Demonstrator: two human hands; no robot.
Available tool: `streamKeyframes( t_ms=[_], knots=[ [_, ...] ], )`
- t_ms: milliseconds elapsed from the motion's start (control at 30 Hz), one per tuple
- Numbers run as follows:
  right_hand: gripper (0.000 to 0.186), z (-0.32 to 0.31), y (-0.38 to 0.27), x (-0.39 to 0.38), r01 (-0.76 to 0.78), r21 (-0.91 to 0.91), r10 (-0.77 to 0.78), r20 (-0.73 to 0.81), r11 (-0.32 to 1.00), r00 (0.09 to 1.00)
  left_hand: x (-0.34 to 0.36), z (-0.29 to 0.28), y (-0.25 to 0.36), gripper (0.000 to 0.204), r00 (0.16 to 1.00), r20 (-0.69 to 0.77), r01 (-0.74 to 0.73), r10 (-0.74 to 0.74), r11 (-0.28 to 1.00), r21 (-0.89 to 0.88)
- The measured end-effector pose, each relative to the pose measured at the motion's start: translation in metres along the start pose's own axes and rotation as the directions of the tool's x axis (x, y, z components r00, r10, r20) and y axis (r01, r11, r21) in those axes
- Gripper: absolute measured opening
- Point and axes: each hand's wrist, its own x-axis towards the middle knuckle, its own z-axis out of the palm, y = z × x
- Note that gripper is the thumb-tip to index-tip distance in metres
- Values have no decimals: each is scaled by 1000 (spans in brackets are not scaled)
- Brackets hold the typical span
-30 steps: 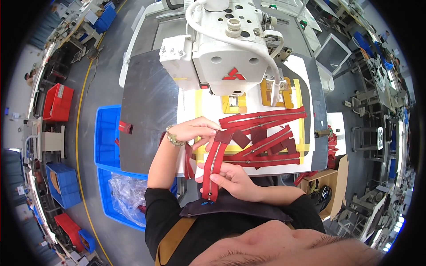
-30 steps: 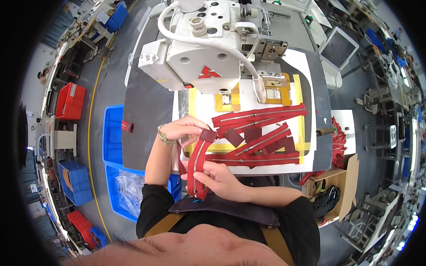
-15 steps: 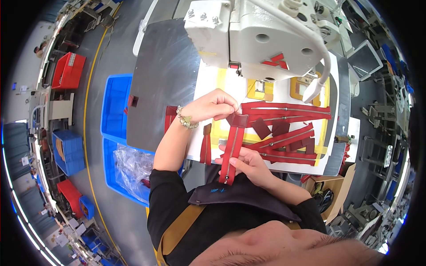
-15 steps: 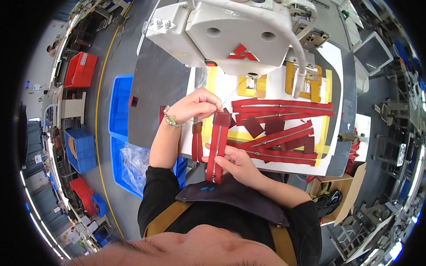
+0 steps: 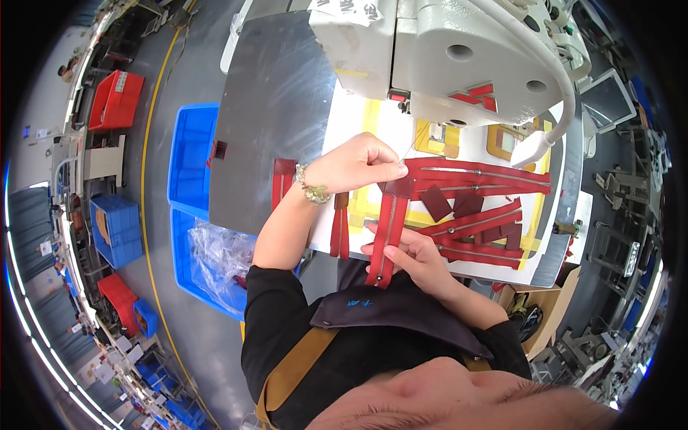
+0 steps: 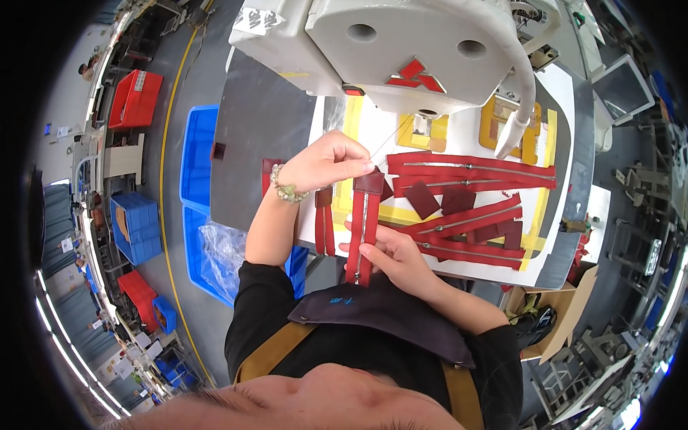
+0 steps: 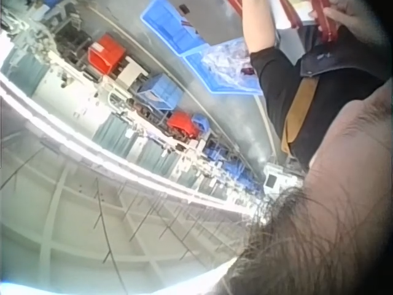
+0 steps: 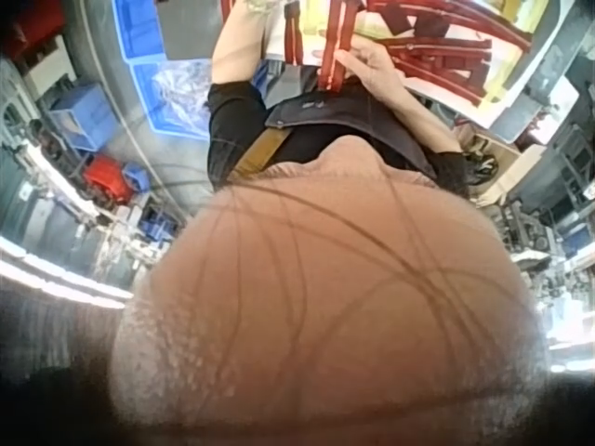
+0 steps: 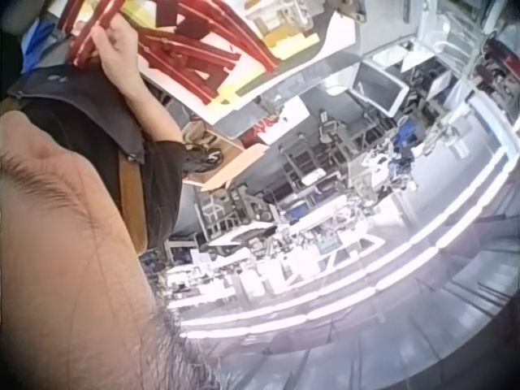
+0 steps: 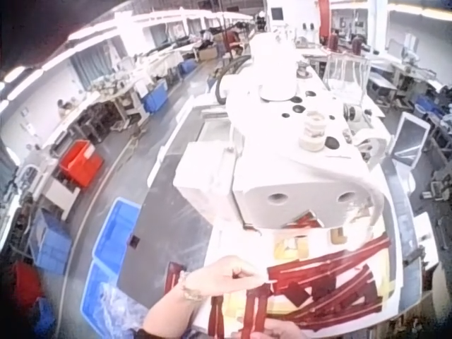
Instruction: The person is sewing zippers onto leather strips using an industrial sewing machine.
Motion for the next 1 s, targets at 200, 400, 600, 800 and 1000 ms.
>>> streamKeyframes(
  t_ms=[200,400,600,800,1000],
  knots=[
    [43,-1,2,0,8,1,-8,-8,1000,1000,0,5,7,31,997,13,72,-73,996,60],
    [42,-2,7,2,-4,22,4,-25,1000,1000,2,-2,-6,31,997,-22,71,-69,991,112],
    [50,-11,25,-1,21,97,-19,-17,995,1000,8,-15,-17,34,991,-118,79,-58,981,176],
    [49,-9,29,-1,23,216,-34,45,976,998,8,-33,-24,35,967,-216,168,-138,977,128],
    [67,4,38,7,-52,190,-3,277,980,961,-6,-53,-31,30,953,-235,247,-189,936,252]
  ],
)
